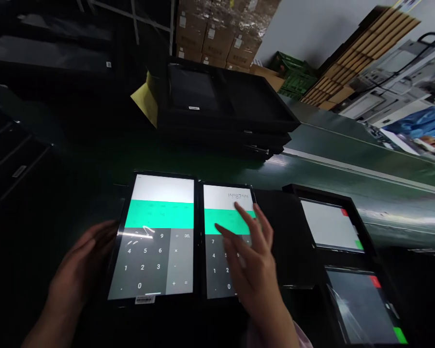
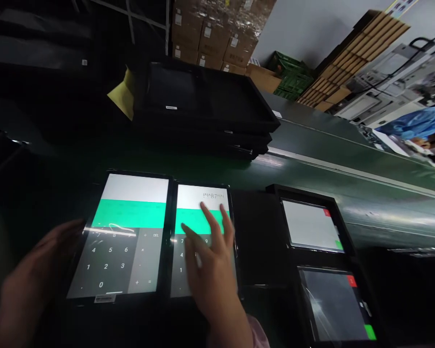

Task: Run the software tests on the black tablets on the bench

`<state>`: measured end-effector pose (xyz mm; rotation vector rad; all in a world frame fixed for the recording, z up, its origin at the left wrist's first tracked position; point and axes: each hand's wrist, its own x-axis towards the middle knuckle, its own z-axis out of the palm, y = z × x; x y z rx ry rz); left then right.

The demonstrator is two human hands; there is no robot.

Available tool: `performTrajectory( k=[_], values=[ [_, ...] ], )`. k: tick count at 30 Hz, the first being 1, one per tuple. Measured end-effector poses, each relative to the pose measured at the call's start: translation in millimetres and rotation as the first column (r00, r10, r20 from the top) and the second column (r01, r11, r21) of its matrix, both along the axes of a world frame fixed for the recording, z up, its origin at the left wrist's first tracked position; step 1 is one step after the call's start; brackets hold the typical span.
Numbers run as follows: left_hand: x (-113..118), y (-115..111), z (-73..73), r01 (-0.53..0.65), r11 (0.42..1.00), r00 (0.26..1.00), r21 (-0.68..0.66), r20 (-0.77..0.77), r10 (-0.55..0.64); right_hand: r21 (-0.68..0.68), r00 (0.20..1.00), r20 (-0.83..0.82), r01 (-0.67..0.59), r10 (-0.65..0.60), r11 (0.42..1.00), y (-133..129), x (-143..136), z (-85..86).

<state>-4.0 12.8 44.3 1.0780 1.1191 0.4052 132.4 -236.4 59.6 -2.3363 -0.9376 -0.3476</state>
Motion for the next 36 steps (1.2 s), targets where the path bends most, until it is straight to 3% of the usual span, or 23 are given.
performTrajectory(
  k=[3, 8, 11, 16, 21, 27, 33, 36],
  values=[
    [-5, 0, 4.5, 0.006, 1.0, 1.0, 0.017, 0.017, -0.006, -0.092, 0.993, -0.068, -0.104, 0.098, 0.99, 33, -17, 2.4],
    [-12, 5, 1.0, -0.024, 1.0, 0.995, -0.018, 0.092, 0.026, -0.212, 0.986, -0.133, -0.126, 0.099, 0.969, 67, -24, 1.4],
    [-16, 7, -6.7, -0.037, 0.998, 0.995, -0.041, 0.091, 0.04, -0.25, 0.985, -0.135, -0.136, 0.105, 0.959, 70, -22, 0.3],
    [-27, 10, -19.5, 0.033, 0.999, 0.999, 0.014, -0.013, -0.033, -0.183, 0.995, -0.105, -0.02, 0.001, 0.983, 66, -21, -0.9],
    [-25, 10, -18.8, 0.154, 0.985, 0.987, 0.071, -0.064, -0.15, -0.196, 0.988, -0.135, -0.1, 0.074, 0.976, 71, -25, -1.8],
    [-11, 8, -17.3, 0.211, 0.972, 0.977, 0.101, -0.055, -0.207, -0.16, 0.992, -0.126, -0.029, 0.009, 0.987, 63, -22, -5.9],
    [5, 2, -3.8, 0.26, 0.959, 0.965, 0.115, -0.063, -0.254, -0.182, 0.961, -0.166, -0.249, 0.22, 0.951, 77, -42, 7.4],
    [11, -1, 3.6, 0.31, 0.936, 0.95, 0.164, -0.082, -0.3, -0.229, 0.942, -0.208, -0.308, 0.263, 0.923, 85, -50, 12.6]
  ],
)
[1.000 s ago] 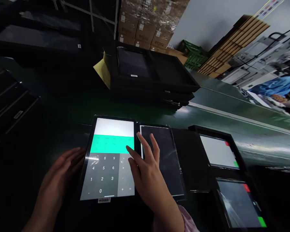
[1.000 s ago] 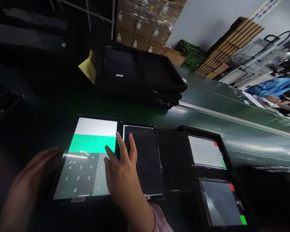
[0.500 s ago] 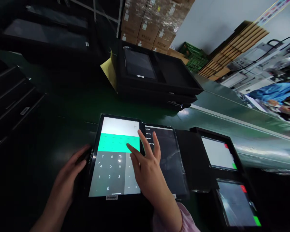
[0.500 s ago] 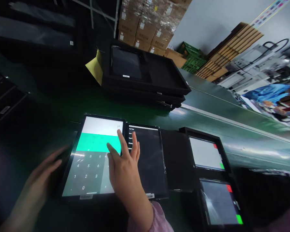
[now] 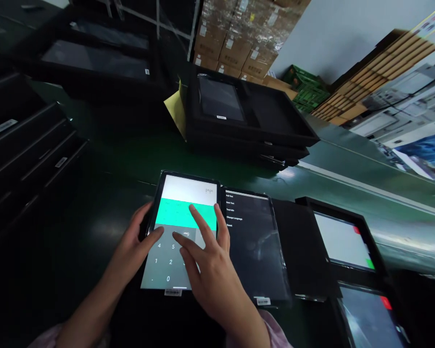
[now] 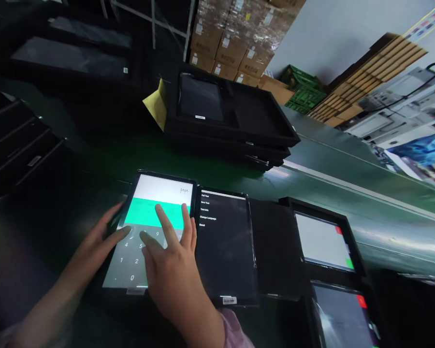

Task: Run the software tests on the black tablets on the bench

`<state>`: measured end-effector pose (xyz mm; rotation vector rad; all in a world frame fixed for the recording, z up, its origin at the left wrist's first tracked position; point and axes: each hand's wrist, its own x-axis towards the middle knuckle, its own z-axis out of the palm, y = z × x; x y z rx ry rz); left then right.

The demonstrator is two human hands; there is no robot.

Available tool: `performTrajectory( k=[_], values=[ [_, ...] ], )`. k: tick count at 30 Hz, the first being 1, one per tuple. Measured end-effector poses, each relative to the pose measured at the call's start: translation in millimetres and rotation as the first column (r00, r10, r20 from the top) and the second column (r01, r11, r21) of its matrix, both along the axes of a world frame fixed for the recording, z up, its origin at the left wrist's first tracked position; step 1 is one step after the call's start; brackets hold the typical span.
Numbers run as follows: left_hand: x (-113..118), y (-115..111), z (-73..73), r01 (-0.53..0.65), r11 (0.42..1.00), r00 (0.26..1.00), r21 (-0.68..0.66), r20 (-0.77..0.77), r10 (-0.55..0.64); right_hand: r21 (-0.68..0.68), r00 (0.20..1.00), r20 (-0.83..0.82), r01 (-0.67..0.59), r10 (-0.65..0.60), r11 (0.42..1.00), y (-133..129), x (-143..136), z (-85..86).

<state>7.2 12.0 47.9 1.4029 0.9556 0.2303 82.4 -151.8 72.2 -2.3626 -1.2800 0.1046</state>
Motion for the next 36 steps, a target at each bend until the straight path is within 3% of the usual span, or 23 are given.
performTrajectory(
  k=[3, 7, 12, 18, 24, 31, 36],
  values=[
    [1, 1, -0.7, 0.024, 1.0, 1.0, -0.004, 0.0, -0.024, 0.007, 1.0, -0.016, 0.01, -0.01, 1.0, -4, 2, -0.5],
    [-2, 5, -7.1, 0.028, 0.999, 1.0, -0.02, -0.012, -0.028, 0.119, 0.985, 0.041, 0.159, -0.165, 0.98, -21, 16, -8.7],
    [-5, 2, -3.7, -0.061, 0.983, 0.996, -0.174, 0.06, 0.072, 0.13, 0.953, 0.069, 0.284, -0.295, 0.95, -28, 30, -18.9],
    [-5, 4, -5.6, -0.088, 0.977, 0.995, -0.197, 0.031, 0.096, 0.015, 0.983, 0.068, 0.168, -0.168, 0.986, -14, 25, -14.1],
    [-9, 7, -6.3, -0.068, 0.977, 0.996, -0.2, 0.037, 0.077, 0.136, 0.941, 0.091, 0.312, -0.326, 0.94, -23, 31, -19.4],
    [-9, 6, -5.7, -0.042, 0.984, 0.998, -0.173, 0.036, 0.049, 0.06, 0.974, 0.071, 0.213, -0.217, 0.975, -23, 32, -14.9],
    [-10, 8, -10.5, -0.049, 0.983, 0.998, -0.179, 0.02, 0.053, 0.214, 0.882, 0.134, 0.419, -0.451, 0.883, -48, 53, -21.8]
  ],
)
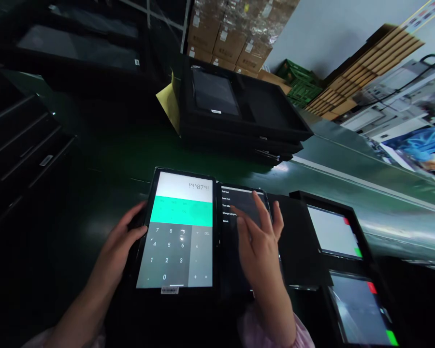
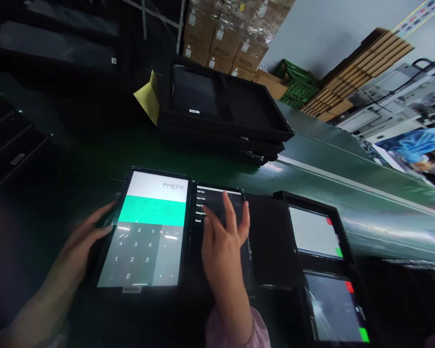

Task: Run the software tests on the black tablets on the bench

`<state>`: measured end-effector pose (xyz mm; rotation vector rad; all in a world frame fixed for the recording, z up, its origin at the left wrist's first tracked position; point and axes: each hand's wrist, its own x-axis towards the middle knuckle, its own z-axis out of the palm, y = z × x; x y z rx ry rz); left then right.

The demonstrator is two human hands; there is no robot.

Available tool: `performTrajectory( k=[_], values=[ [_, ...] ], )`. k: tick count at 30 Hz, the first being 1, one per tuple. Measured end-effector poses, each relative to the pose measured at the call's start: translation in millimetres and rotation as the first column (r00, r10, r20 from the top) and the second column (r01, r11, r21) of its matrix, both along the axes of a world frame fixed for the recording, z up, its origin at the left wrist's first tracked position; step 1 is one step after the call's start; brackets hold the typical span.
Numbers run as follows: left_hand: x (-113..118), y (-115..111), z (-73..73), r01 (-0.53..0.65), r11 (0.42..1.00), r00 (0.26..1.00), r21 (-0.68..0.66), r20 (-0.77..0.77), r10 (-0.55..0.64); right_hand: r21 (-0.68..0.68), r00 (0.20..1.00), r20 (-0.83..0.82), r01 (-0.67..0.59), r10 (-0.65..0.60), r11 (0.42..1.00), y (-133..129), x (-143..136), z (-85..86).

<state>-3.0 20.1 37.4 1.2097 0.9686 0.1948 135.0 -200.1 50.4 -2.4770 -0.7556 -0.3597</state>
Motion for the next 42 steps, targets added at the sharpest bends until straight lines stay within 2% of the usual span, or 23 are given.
performTrajectory(
  k=[3, 6, 12, 21, 27, 31, 34, 42],
  values=[
    [2, 0, -0.5, -0.033, 0.999, 0.999, 0.015, -0.01, 0.034, -0.018, 0.998, 0.006, 0.068, -0.068, 0.998, -15, 12, -8.6],
    [6, 1, 1.2, -0.05, 0.998, 0.999, 0.05, -0.018, 0.051, -0.017, 0.998, -0.002, 0.058, -0.058, 0.998, -23, 15, -12.4],
    [21, 7, 7.0, -0.038, 0.991, 0.999, 0.13, -0.026, 0.042, 0.062, 0.998, -0.021, 0.057, -0.056, 0.996, -42, 13, -8.4],
    [57, 21, 10.5, -0.041, 0.99, 0.999, 0.138, 0.017, 0.039, 0.057, 0.998, -0.037, 0.046, -0.044, 0.997, -64, 17, -8.2],
    [56, 20, 9.4, -0.061, 0.987, 0.997, 0.149, 0.049, 0.054, 0.055, 0.999, -0.033, -0.012, 0.014, 0.998, -54, 21, -9.3],
    [54, 22, 8.6, -0.017, 0.982, 1.0, 0.189, 0.027, 0.012, 0.043, 0.997, -0.034, -0.063, 0.065, 0.997, -49, 22, -7.3],
    [51, 23, 7.6, 0.017, 0.986, 0.998, 0.164, 0.055, -0.026, 0.029, 0.995, -0.031, -0.091, 0.092, 0.995, -51, 22, -7.8],
    [47, 21, 6.8, 0.052, 0.994, 0.995, 0.098, 0.084, -0.061, 0.018, 0.998, -0.023, -0.061, 0.061, 0.998, -63, 21, -15.8]
  ],
)
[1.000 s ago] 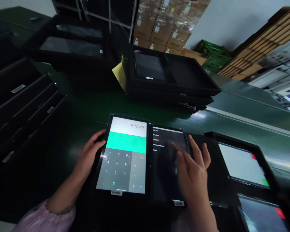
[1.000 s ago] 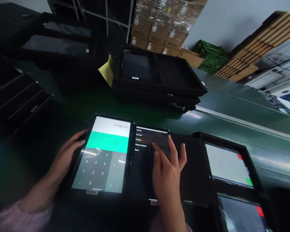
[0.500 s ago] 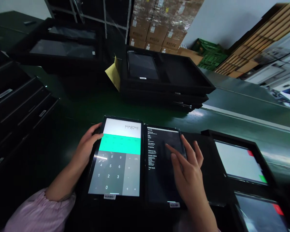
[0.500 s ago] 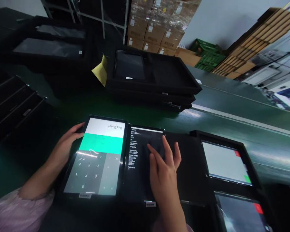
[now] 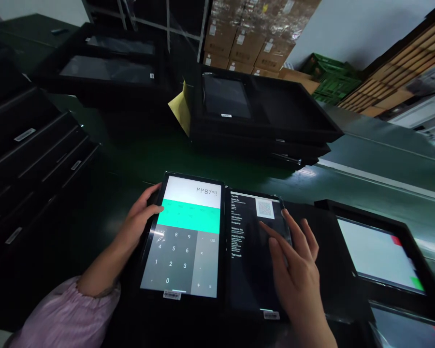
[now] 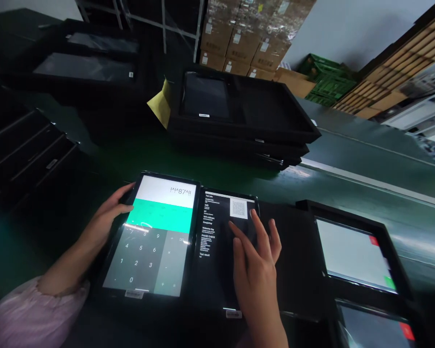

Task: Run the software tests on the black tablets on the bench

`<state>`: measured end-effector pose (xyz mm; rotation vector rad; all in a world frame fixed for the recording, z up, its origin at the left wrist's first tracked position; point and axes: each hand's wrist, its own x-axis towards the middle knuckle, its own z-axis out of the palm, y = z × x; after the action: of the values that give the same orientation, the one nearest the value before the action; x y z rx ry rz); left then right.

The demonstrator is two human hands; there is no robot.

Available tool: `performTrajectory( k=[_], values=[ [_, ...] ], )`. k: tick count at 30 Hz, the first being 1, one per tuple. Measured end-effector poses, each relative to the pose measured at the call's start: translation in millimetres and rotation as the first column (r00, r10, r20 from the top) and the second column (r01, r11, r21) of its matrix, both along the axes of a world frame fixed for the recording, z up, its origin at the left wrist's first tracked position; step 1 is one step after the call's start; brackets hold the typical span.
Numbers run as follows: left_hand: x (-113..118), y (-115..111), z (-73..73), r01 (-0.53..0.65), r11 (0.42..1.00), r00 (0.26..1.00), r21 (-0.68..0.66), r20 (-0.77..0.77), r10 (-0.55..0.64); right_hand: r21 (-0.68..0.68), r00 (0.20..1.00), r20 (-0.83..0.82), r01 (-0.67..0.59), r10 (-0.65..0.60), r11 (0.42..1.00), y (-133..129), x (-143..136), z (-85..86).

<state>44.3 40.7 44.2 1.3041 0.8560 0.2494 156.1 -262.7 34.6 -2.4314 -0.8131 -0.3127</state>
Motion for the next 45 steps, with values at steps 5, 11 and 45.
performTrajectory(
  k=[5, 11, 45],
  values=[
    [-1, 0, -0.6, 0.002, 1.0, 1.0, 0.009, 0.002, -0.002, 0.036, 0.999, 0.013, -0.032, 0.032, 0.999, 6, -9, 5.8],
    [-2, 0, -0.4, 0.007, 1.0, 1.0, 0.026, -0.005, -0.007, 0.027, 0.987, -0.048, -0.15, 0.151, 0.988, 26, -25, 12.8],
    [-11, -2, 3.8, -0.023, 1.0, 0.998, 0.019, -0.056, 0.024, 0.004, 0.964, -0.062, -0.259, 0.259, 0.966, 59, -42, 25.2]
  ],
)
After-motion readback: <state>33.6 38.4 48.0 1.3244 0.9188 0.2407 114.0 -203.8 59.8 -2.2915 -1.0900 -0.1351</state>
